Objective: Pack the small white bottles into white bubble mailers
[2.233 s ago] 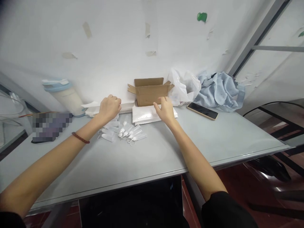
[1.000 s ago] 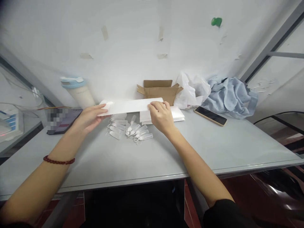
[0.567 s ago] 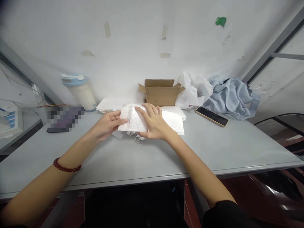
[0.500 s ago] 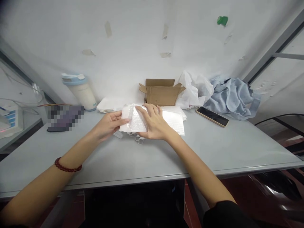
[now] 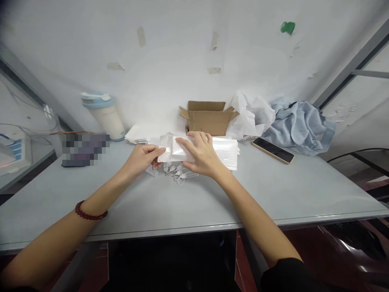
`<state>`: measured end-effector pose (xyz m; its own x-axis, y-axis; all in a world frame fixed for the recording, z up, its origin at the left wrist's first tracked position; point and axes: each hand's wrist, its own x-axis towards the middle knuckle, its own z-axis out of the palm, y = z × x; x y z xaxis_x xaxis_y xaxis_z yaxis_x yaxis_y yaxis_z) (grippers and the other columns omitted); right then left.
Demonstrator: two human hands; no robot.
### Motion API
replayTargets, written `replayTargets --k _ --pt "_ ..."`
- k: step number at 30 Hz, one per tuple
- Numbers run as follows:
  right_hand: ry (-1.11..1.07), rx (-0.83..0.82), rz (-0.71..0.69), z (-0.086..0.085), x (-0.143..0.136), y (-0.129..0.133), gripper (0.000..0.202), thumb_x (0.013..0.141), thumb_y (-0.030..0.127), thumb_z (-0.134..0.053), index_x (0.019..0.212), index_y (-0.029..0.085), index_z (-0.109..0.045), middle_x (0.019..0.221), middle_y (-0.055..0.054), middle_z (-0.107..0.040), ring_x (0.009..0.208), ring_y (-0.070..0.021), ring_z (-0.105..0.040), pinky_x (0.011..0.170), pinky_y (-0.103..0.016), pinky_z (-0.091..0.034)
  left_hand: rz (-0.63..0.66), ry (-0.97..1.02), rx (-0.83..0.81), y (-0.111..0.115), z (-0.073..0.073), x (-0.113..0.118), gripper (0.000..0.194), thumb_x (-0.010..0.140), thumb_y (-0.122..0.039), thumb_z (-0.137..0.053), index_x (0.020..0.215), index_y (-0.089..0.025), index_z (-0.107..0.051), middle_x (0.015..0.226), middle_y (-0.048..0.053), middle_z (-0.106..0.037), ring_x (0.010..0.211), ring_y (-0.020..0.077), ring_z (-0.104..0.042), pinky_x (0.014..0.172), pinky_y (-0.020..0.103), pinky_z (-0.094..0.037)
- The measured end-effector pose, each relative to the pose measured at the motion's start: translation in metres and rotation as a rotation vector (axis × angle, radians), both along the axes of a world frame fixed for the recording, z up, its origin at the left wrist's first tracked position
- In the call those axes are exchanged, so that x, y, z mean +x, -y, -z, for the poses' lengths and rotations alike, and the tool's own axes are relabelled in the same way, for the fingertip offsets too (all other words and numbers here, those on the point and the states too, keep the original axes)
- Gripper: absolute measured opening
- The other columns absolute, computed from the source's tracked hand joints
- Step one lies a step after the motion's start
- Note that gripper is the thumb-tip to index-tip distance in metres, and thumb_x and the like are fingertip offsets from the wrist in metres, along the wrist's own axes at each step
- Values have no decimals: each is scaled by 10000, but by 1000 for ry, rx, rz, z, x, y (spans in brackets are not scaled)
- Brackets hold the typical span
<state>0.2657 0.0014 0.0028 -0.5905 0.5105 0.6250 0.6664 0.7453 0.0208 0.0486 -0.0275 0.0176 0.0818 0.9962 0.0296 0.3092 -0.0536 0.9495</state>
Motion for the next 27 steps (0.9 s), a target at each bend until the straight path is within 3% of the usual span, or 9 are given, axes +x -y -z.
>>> replayTargets --k 6,10,13,19,24,27 --pt "-45 -51 65 1 14 -14 362 845 319 -583 1198 241 -558 1099 -110 -549 989 -265 -502 848 -420 -368 81 -330 27 -4 -3 -12 384 840 -492 -495 728 -155 -643 646 22 -648 515 125 -549 477 236 -384" --pt "-64 -149 108 1 24 -23 391 835 344 -590 1206 223 -569 1108 -121 -555 1000 -280 -514 838 -426 -389 194 -655 27 -1 -4 -16 318 756 -477 -582 696 -170 -640 622 19 -651 587 165 -572 516 252 -374" --pt "-65 -198 125 1 27 -25 434 817 359 -600 1226 221 -559 1122 -123 -553 1021 -295 -512 849 -445 -396 211 -749 8 2 -1 -11 253 748 -385 -552 613 -177 -600 605 28 -651 574 170 -564 514 261 -366" --pt "-67 -259 120 1 27 -25 471 791 366 -619 1239 234 -549 1128 -120 -547 1046 -308 -508 875 -481 -401 84 -624 83 0 -6 -11 192 696 -267 -527 526 -189 -569 524 23 -621 506 155 -530 482 250 -353" --pt "-79 -270 99 4 28 -27 471 782 354 -619 1238 265 -540 1135 -108 -547 1058 -307 -503 885 -488 -403 -209 -289 234 0 -19 -22 153 703 -274 -560 580 -183 -568 502 -17 -560 462 113 -466 456 226 -333" --pt "-90 -301 66 4 26 -26 477 781 355 -623 1238 252 -537 1147 -108 -542 1074 -301 -498 908 -488 -403 -257 -130 283 1 -21 -22 147 725 -272 -574 609 -184 -558 498 -40 -505 447 89 -419 452 218 -320"
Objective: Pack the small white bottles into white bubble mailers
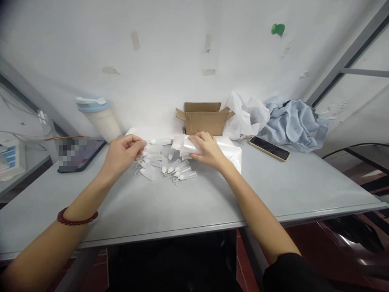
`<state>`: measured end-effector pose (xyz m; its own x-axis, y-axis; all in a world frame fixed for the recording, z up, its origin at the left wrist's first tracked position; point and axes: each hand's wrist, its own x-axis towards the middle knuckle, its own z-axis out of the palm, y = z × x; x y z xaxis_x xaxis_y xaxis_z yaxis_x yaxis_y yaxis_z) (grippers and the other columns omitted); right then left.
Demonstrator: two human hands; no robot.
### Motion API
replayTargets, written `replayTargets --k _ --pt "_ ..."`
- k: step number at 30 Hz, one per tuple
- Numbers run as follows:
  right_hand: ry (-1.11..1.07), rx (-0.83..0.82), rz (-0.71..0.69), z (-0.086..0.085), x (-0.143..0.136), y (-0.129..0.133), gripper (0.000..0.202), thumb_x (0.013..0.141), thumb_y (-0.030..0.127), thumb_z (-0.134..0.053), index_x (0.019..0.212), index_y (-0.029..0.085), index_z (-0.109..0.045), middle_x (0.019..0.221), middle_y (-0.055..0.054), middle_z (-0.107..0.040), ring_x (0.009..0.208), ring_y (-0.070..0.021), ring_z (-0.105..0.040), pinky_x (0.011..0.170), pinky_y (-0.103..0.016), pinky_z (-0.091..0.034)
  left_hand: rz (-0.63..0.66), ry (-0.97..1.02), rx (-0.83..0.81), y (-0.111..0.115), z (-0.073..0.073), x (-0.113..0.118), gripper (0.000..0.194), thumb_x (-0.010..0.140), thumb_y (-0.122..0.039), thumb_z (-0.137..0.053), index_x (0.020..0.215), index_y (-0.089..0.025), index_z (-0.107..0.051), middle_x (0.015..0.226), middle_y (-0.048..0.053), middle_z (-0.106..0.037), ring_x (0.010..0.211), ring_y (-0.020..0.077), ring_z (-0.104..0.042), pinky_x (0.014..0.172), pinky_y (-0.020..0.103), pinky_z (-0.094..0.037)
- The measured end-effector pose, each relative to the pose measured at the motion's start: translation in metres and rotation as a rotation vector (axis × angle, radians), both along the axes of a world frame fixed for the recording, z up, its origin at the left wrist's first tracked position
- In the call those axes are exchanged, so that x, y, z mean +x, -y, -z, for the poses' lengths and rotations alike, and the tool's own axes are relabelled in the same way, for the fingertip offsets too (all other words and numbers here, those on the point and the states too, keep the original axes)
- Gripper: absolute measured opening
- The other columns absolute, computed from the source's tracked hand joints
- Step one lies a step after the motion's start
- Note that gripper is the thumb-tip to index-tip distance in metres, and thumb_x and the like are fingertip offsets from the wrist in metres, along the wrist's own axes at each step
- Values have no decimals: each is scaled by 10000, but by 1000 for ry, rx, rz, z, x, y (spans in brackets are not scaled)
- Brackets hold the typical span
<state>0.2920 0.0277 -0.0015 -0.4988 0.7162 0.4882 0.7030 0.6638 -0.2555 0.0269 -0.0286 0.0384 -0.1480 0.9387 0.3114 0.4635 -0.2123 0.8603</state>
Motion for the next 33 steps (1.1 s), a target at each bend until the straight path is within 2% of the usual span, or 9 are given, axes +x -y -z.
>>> replayTargets --k 5,12,17,20,22,24,28,29,33 --pt "-50 -19 -89 -1 -7 6 495 775 379 -650 1233 230 -538 1136 -107 -537 1091 -286 -500 929 -462 -411 89 -1 -23 -2 7 5 152 747 -269 -592 635 -167 -578 517 -42 -506 467 78 -401 484 217 -330" --pt "-75 13 -191 -2 -19 16 448 756 302 -643 1190 234 -556 1101 -94 -555 1033 -267 -528 909 -456 -413 226 -38 9 -6 21 11 208 756 -365 -648 737 -163 -695 676 12 -633 654 138 -520 592 247 -385" --pt "-105 13 -256 0 -25 21 460 746 268 -630 1197 223 -553 1101 -86 -566 1033 -248 -535 923 -440 -413 173 9 87 -4 31 18 205 752 -381 -670 777 -192 -747 628 -7 -555 619 129 -455 578 258 -354" --pt "-102 18 -259 1 -27 22 477 749 275 -629 1217 241 -540 1131 -84 -562 1047 -252 -534 924 -440 -414 210 -35 96 -2 34 22 200 776 -386 -646 766 -216 -750 627 -16 -498 621 129 -452 587 262 -355" --pt "-95 19 -244 1 -26 20 484 752 286 -629 1225 252 -533 1132 -81 -562 1046 -259 -536 918 -443 -415 226 -114 103 0 32 23 251 818 -384 -592 697 -208 -724 632 -12 -480 620 131 -449 591 268 -353" --pt "-94 14 -212 1 -23 18 480 760 307 -629 1227 251 -535 1119 -84 -562 1041 -265 -536 910 -447 -417 184 -171 143 4 30 24 303 854 -374 -538 655 -196 -681 630 -8 -470 607 130 -430 587 271 -348" --pt "-92 29 -111 -4 -14 12 460 779 355 -627 1215 230 -551 1115 -103 -561 1052 -282 -527 899 -456 -415 97 -183 211 10 25 25 190 846 -323 -529 758 -187 -628 634 -16 -491 590 124 -428 575 255 -354" --pt "-89 34 -87 -5 -11 10 456 783 360 -624 1213 226 -553 1117 -106 -562 1053 -285 -526 896 -458 -414 144 -208 195 12 24 25 162 837 -309 -534 773 -185 -616 621 -23 -487 574 120 -427 566 250 -353" --pt "-81 32 -3 -8 -1 4 446 801 392 -593 1219 240 -548 1109 -101 -565 1048 -293 -526 875 -467 -415 490 -476 63 16 28 30 132 819 -267 -519 749 -187 -598 593 -28 -497 549 117 -453 567 248 -349"
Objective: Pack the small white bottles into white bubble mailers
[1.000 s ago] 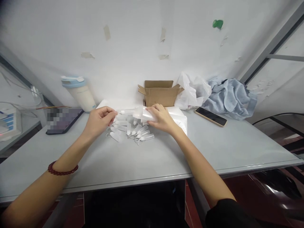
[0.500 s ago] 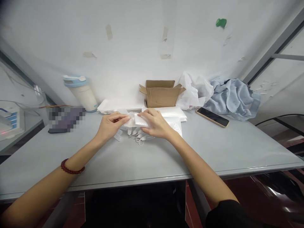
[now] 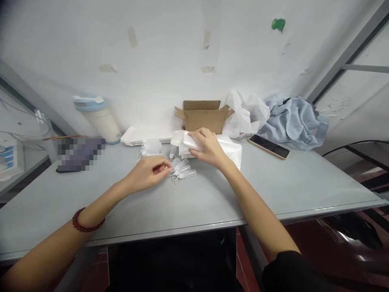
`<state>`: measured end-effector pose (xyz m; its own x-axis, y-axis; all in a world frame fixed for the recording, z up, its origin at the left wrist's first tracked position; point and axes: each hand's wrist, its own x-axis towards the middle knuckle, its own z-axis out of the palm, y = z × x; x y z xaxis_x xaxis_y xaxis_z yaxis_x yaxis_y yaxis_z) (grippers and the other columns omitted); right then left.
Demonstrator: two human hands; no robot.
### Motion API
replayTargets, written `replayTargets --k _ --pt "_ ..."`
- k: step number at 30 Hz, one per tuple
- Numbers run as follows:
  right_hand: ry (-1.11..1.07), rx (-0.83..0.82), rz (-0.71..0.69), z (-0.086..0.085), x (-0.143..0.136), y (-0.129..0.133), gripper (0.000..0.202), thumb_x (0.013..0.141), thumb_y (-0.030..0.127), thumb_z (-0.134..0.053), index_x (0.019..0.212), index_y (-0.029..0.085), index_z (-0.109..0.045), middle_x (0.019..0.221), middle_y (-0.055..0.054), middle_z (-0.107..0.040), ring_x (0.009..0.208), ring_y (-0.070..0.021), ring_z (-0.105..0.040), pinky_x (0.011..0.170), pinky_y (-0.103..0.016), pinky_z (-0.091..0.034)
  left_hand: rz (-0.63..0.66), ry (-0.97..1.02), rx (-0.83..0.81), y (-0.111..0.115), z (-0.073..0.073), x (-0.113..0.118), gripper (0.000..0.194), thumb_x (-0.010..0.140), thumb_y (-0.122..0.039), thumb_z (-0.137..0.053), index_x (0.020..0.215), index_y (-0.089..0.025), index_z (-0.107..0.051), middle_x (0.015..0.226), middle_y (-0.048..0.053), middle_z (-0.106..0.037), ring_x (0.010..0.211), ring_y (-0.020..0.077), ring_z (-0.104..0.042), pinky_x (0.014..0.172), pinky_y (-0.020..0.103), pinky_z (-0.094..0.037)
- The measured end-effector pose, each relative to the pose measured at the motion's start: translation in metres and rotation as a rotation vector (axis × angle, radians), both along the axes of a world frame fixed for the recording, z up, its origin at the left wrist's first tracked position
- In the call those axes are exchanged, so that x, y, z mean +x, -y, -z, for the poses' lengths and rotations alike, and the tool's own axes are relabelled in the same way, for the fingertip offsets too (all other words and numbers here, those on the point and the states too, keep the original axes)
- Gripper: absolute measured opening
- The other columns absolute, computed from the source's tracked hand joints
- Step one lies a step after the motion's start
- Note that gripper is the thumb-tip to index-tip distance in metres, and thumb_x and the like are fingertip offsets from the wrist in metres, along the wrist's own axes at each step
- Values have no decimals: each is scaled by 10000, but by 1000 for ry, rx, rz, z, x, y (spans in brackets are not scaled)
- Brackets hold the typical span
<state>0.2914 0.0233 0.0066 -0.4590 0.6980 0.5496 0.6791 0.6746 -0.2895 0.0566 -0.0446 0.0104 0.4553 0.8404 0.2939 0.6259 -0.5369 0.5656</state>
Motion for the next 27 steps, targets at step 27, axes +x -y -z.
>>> replayTargets --k 27 --pt "56 18 21 3 3 -3 436 795 364 -584 1207 226 -553 1097 -106 -555 1035 -294 -516 876 -469 -405 -162 0 129 -4 7 -1 154 850 -246 -495 747 -182 -591 660 -3 -617 556 118 -509 547 246 -375"
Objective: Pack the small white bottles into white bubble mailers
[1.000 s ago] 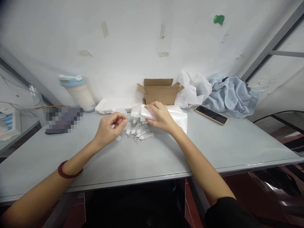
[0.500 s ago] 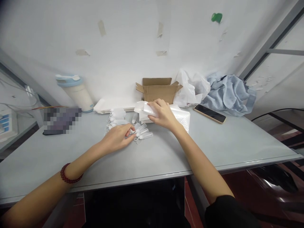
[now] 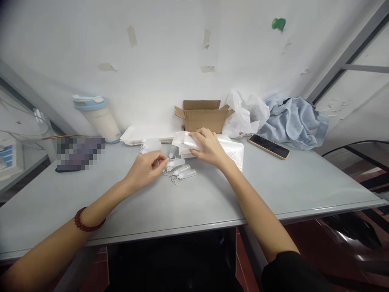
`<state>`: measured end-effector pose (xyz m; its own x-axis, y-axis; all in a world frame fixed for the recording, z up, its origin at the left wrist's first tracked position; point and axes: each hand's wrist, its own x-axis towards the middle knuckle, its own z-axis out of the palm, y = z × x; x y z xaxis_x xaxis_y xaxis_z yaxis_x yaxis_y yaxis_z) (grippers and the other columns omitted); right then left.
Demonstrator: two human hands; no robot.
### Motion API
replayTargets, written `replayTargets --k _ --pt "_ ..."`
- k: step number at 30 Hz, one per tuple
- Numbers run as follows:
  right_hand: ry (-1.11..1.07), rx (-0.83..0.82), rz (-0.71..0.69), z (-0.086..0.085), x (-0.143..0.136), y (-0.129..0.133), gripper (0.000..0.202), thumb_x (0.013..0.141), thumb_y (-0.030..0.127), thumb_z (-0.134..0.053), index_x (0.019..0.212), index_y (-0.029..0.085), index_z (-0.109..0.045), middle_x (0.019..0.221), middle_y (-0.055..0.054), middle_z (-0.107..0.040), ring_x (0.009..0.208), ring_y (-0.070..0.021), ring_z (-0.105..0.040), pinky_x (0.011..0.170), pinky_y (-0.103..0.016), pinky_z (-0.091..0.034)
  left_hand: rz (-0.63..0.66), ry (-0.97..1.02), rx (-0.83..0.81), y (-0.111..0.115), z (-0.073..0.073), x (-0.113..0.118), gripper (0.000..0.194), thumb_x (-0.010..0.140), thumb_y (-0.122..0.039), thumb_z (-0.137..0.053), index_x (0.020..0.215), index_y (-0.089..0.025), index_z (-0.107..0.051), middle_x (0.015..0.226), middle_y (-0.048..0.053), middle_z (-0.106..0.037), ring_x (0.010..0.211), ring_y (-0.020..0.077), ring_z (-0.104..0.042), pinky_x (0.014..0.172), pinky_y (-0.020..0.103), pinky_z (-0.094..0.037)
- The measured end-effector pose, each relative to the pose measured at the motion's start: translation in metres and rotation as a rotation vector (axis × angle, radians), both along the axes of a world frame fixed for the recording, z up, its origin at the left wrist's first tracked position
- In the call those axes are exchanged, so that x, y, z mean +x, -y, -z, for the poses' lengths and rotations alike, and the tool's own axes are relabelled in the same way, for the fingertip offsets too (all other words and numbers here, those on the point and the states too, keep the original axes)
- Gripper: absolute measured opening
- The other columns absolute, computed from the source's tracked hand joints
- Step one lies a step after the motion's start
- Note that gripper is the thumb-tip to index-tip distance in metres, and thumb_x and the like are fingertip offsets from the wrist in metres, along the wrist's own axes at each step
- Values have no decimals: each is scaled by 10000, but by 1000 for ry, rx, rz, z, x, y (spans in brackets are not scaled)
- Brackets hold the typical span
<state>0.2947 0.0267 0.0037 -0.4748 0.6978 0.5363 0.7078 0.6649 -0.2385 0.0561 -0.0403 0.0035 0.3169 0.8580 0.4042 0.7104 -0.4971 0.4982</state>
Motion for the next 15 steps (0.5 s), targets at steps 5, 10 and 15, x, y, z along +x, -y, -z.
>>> replayTargets --k 5,10,15 --pt "14 -22 -2 -1 0 1 454 785 337 -604 1218 210 -558 1124 -120 -562 1055 -299 -519 893 -471 -403 -82 296 297 4 -15 -5 127 820 -226 -543 706 -178 -573 549 -38 -539 482 87 -453 484 220 -368" --pt "24 -30 -53 0 -4 3 454 775 301 -616 1216 213 -559 1125 -120 -560 1054 -298 -525 896 -476 -404 -142 345 368 2 -23 -11 106 811 -201 -558 708 -179 -571 560 -45 -545 494 79 -467 483 212 -370" --pt "26 -1 -135 5 -10 5 463 761 277 -622 1215 228 -546 1104 -109 -548 1039 -287 -520 875 -457 -414 -78 189 390 -5 -18 -16 123 816 -174 -541 695 -169 -562 569 -41 -551 488 75 -452 499 211 -377"
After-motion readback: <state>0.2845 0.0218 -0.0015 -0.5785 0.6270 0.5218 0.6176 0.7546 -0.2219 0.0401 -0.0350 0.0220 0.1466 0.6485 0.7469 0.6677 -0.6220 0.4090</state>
